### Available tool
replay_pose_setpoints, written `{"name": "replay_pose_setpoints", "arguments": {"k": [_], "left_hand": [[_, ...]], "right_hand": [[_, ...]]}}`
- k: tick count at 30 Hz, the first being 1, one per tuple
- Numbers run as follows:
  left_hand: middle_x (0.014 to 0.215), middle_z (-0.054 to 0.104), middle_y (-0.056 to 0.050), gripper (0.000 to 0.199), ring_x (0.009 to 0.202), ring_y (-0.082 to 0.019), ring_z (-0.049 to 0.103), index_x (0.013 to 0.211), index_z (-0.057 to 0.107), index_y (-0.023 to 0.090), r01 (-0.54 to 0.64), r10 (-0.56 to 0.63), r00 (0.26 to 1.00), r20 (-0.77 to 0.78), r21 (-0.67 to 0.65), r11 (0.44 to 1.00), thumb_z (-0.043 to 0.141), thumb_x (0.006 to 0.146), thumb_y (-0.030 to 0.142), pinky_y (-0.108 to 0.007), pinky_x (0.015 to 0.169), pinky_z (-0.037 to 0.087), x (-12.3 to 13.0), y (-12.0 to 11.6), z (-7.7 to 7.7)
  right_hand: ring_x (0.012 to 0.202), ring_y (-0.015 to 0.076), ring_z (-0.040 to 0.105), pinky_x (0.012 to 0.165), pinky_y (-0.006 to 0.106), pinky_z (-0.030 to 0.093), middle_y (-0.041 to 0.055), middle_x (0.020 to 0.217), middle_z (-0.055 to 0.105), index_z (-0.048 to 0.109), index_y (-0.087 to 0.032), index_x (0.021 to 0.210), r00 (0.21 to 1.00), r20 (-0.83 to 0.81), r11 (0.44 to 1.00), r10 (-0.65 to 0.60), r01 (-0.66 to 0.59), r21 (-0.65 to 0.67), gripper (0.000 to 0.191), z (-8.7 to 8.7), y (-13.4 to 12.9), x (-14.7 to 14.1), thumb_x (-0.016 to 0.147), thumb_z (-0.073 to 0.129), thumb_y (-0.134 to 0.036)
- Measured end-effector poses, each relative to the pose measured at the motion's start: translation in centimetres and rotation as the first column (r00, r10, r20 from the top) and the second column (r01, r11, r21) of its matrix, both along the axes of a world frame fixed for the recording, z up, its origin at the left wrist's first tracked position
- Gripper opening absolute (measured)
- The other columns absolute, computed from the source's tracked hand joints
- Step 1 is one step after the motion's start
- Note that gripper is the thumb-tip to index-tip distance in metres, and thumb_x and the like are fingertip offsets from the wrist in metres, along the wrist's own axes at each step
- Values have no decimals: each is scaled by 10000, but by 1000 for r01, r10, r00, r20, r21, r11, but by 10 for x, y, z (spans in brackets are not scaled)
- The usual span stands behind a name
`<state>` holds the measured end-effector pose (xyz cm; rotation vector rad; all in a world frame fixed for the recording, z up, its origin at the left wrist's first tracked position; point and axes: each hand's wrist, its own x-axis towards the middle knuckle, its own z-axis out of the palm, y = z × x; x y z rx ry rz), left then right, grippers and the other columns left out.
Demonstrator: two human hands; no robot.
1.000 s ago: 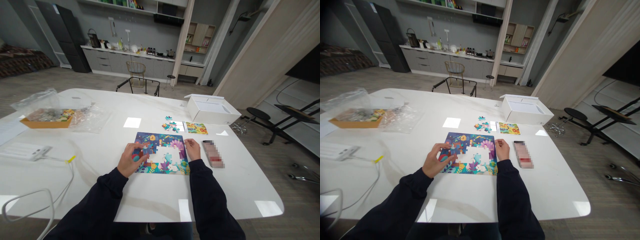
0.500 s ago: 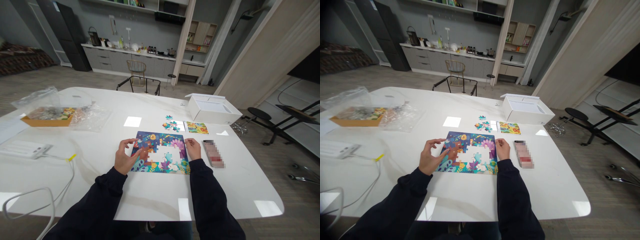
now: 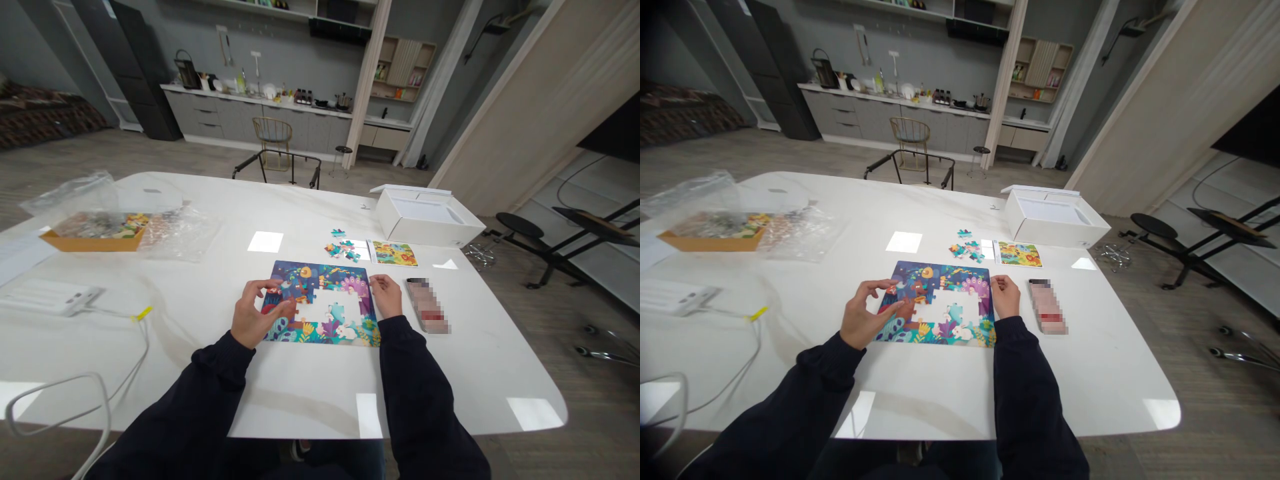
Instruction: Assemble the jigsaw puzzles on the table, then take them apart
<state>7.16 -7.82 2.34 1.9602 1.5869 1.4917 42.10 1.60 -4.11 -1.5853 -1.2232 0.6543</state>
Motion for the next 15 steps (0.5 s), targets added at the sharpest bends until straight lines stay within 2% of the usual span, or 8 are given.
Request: {"name": "replay_pose_setpoints", "arguments": {"k": [4,7,11,15], "left_hand": [[1115,738,-66,241,1060,-257,664,964,611,234,43,-43,999,5,-8,999,794,822,299,-409,839,526,0,0,1],[1100,740,-61,231,1104,-270,643,912,626,239,103,-101,994,39,-58,993,816,798,301,-445,912,536,9,0,1],[1056,714,-42,299,1056,-257,643,969,658,250,268,-259,963,68,-219,938,854,743,254,-431,924,540,47,4,-1],[1023,653,-31,377,1017,-241,616,1016,658,264,347,-345,936,66,-326,879,856,706,178,-389,883,537,97,10,-3]], "right_hand": [[770,234,710,696,338,573,69,813,752,708,-208,855,1000,-1,1000,3,-3,-1,263,-1,1,0,790,645,-456],[766,237,711,691,341,573,68,803,753,710,-210,850,1000,-4,1000,2,-2,-2,261,-2,2,1,783,656,-457],[765,238,712,674,337,571,66,799,753,707,-213,846,1000,-12,1000,-7,7,1,266,-3,3,1,780,659,-466],[749,233,705,678,334,568,60,779,748,702,-214,839,1000,-21,1000,-8,8,8,272,-4,3,1,780,658,-476]]}}
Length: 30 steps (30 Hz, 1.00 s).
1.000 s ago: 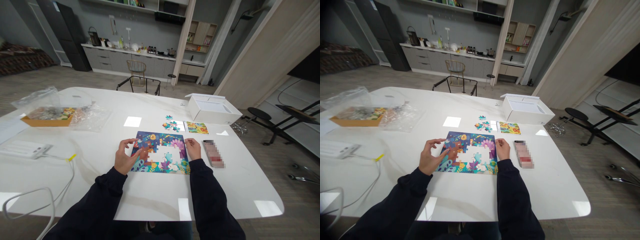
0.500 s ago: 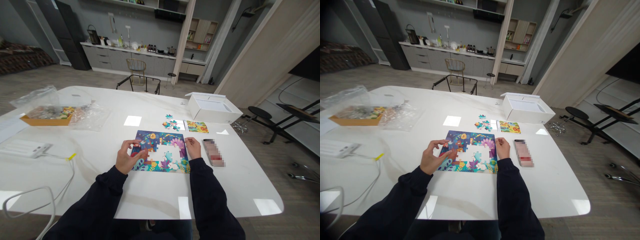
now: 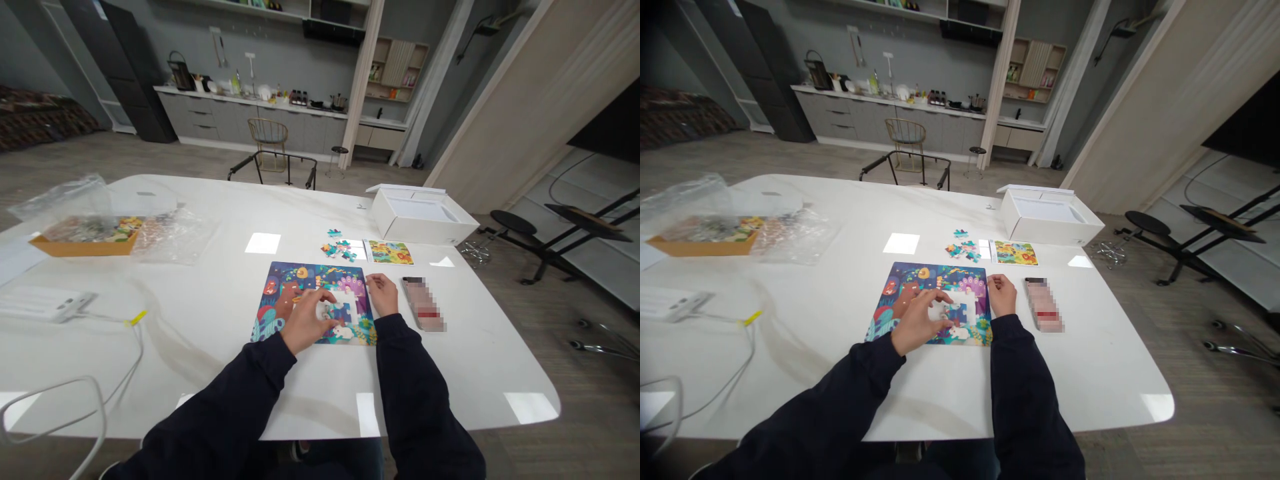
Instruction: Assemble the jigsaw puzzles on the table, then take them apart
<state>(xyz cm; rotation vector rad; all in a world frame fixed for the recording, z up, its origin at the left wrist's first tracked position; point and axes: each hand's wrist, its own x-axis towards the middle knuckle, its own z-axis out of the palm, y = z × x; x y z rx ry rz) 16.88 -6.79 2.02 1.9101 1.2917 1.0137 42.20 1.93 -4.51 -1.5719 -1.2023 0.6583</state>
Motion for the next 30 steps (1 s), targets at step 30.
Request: {"name": "replay_pose_setpoints", "arguments": {"k": [30], "left_hand": [[1123,731,-54,574,1106,-246,679,1226,497,237,-349,317,931,181,184,919,829,759,247,-440,994,513,-70,30,21]], "right_hand": [[738,223,692,671,323,560,76,797,745,698,-190,841,1000,-16,1000,12,-12,11,308,4,-3,-4,793,646,-490]]}}
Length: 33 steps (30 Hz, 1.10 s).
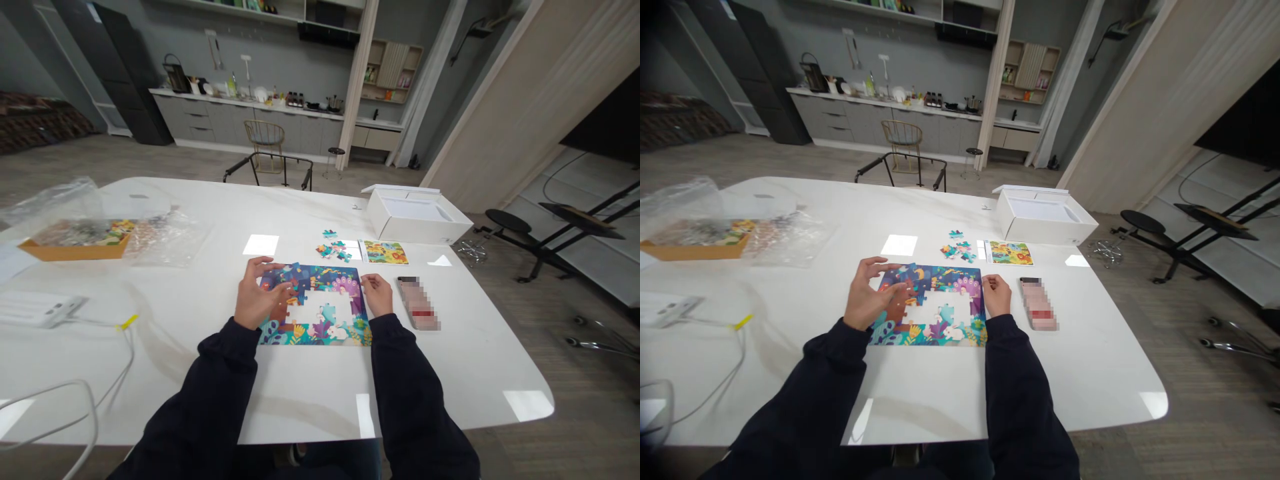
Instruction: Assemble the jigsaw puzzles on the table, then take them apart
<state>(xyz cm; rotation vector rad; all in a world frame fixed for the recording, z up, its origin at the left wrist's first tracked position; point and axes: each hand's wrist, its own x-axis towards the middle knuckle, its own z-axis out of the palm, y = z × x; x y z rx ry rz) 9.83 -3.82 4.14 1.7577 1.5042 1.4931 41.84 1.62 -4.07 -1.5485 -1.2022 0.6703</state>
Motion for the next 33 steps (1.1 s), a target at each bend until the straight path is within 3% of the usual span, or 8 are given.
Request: {"name": "replay_pose_setpoints", "arguments": {"k": [4,7,10,12,14,17,23,33], "left_hand": [[1166,726,-72,572,1160,-269,670,1205,520,221,91,-95,990,-104,-40,995,845,736,264,-470,1057,480,-29,-4,-2],[1154,726,-77,548,1168,-277,670,1200,535,214,202,-210,968,-140,-69,977,840,746,257,-491,1105,445,-30,-8,-8],[1217,695,-88,487,1200,-279,654,1193,569,218,289,-298,945,-137,-85,954,817,773,241,-478,1103,458,-25,-11,-10],[1277,662,-96,441,1232,-278,633,1176,597,220,334,-344,931,-125,-96,938,802,785,216,-456,1087,478,-21,-12,-11],[1256,672,-94,481,1202,-262,645,1210,570,222,385,-392,917,-77,-91,918,791,786,170,-439,1062,497,-17,-14,-11],[1175,704,-82,562,1125,-233,672,1259,494,225,445,-445,896,8,-57,894,778,787,112,-416,1018,519,-11,-16,-12],[1178,703,-82,549,1123,-232,666,1266,504,231,442,-443,897,-9,-43,896,769,804,99,-409,1000,521,-6,-18,-13],[1197,696,-92,530,1075,-232,652,1293,516,226,448,-448,892,-64,-12,894,761,832,139,-393,962,523,-7,-18,-20]], "right_hand": [[745,223,693,668,322,559,76,792,744,701,-187,842,1000,-1,1000,1,-1,-10,320,0,-1,1,787,661,-500],[747,221,682,661,318,552,78,793,732,696,-185,837,1000,-15,1000,-4,3,-14,315,8,-3,1,784,677,-494],[678,184,636,621,296,524,67,790,710,690,-176,876,995,-89,999,41,-38,35,343,28,-12,-12,788,695,-508],[597,143,580,571,276,493,55,815,710,690,-174,976,966,-180,982,184,-173,75,386,44,-22,-32,816,687,-525],[550,119,542,539,265,471,54,860,726,688,-179,1075,891,-232,920,391,-386,69,422,58,-35,-60,847,678,-534],[612,149,612,550,257,473,28,758,695,715,-185,1033,816,-229,840,531,-542,18,375,66,-52,-99,847,711,-512],[636,177,668,600,279,524,37,694,704,715,-182,836,806,-302,846,509,-534,0,345,63,-58,-118,780,779,-516],[660,194,697,608,291,547,49,700,723,728,-184,830,821,-295,858,488,-514,-12,371,61,-57,-113,755,796,-541]]}}
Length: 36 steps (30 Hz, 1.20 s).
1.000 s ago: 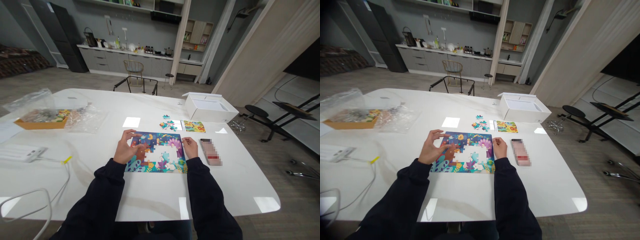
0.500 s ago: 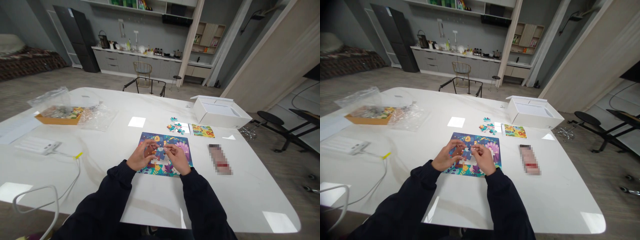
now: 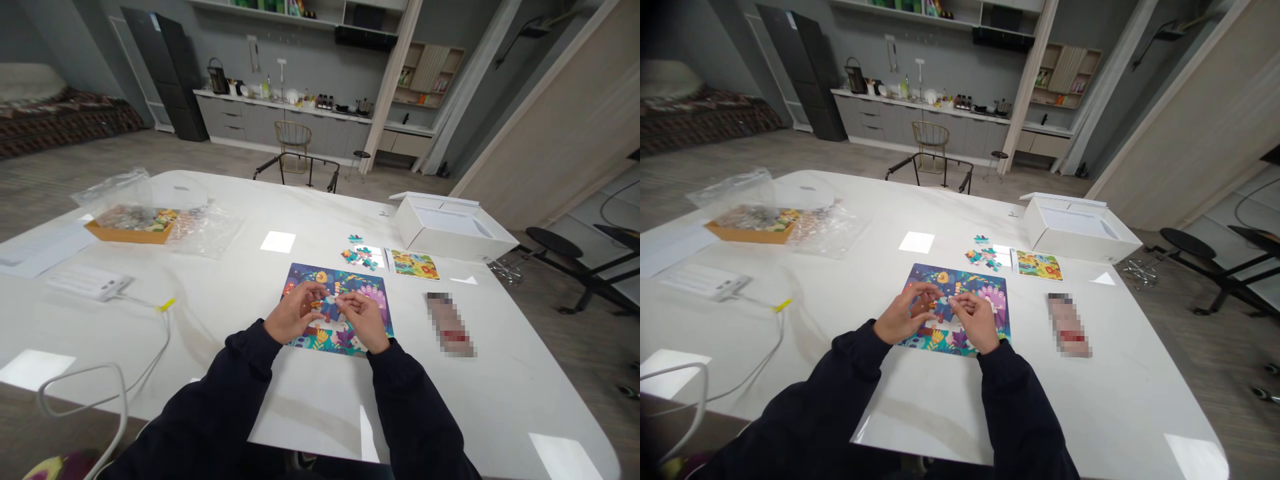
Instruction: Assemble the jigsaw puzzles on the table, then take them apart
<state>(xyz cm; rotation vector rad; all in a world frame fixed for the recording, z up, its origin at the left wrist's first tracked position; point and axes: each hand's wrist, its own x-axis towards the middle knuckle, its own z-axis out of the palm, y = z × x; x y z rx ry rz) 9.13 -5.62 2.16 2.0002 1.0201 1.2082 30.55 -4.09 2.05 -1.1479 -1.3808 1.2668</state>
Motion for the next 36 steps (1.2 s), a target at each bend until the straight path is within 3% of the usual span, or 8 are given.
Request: {"name": "replay_pose_setpoints", "arguments": {"k": [5,9,12,15,20,22,28,36], "left_hand": [[1242,670,-96,375,1029,-208,671,1286,540,232,-46,47,999,27,-26,999,636,930,165,-394,944,552,2,-1,6],[1121,681,-78,371,865,-173,693,1220,535,217,-133,164,968,188,-165,977,713,901,284,-348,800,611,10,-2,7],[1025,682,-65,479,804,-172,685,1209,582,200,-92,140,969,202,-229,969,814,810,327,-331,733,628,17,-3,2],[1086,669,-89,399,873,-191,685,1231,658,205,-98,137,973,188,-200,975,757,858,308,-349,763,641,19,-3,-3],[1250,628,-114,359,1057,-234,671,1297,673,247,9,22,984,176,-172,985,608,944,239,-372,817,644,15,-3,-2],[1308,607,-122,347,1143,-250,647,1293,678,252,28,-8,990,144,-139,990,567,966,226,-389,866,634,15,-3,-1],[1263,605,-109,389,949,-208,679,1238,670,242,-177,177,982,58,-13,984,756,862,300,-388,829,635,19,-4,3],[1091,703,-85,296,1020,-240,678,1145,676,229,-190,212,970,-120,174,966,739,882,349,-409,899,611,17,0,7]], "right_hand": [[496,138,601,472,254,452,37,688,733,657,-203,802,999,-31,998,22,-24,-56,373,0,-1,0,746,801,-542],[318,83,394,369,219,282,-54,446,586,534,-232,728,995,-104,989,5,-21,-148,414,6,-4,-2,712,825,-525],[298,83,393,367,199,216,-73,385,536,488,-237,724,990,-128,979,56,-80,-187,436,11,-6,-2,713,829,-509],[282,78,400,354,187,170,-57,412,578,501,-228,754,976,-152,958,158,-189,-217,428,13,-8,0,744,806,-528],[342,116,549,320,181,193,19,610,714,521,-215,781,948,-221,922,230,-285,-262,452,12,-7,0,811,707,-626],[321,104,519,318,179,194,10,570,692,532,-209,763,953,-188,927,238,-280,-247,457,11,-6,-1,803,714,-626],[300,84,427,323,203,250,-17,483,630,597,-205,715,990,-102,982,93,-108,-152,452,10,-3,0,790,727,-631],[339,89,501,319,207,317,67,700,761,603,-198,665,994,-47,972,103,-111,-208,535,8,-1,0,728,743,-710]]}}
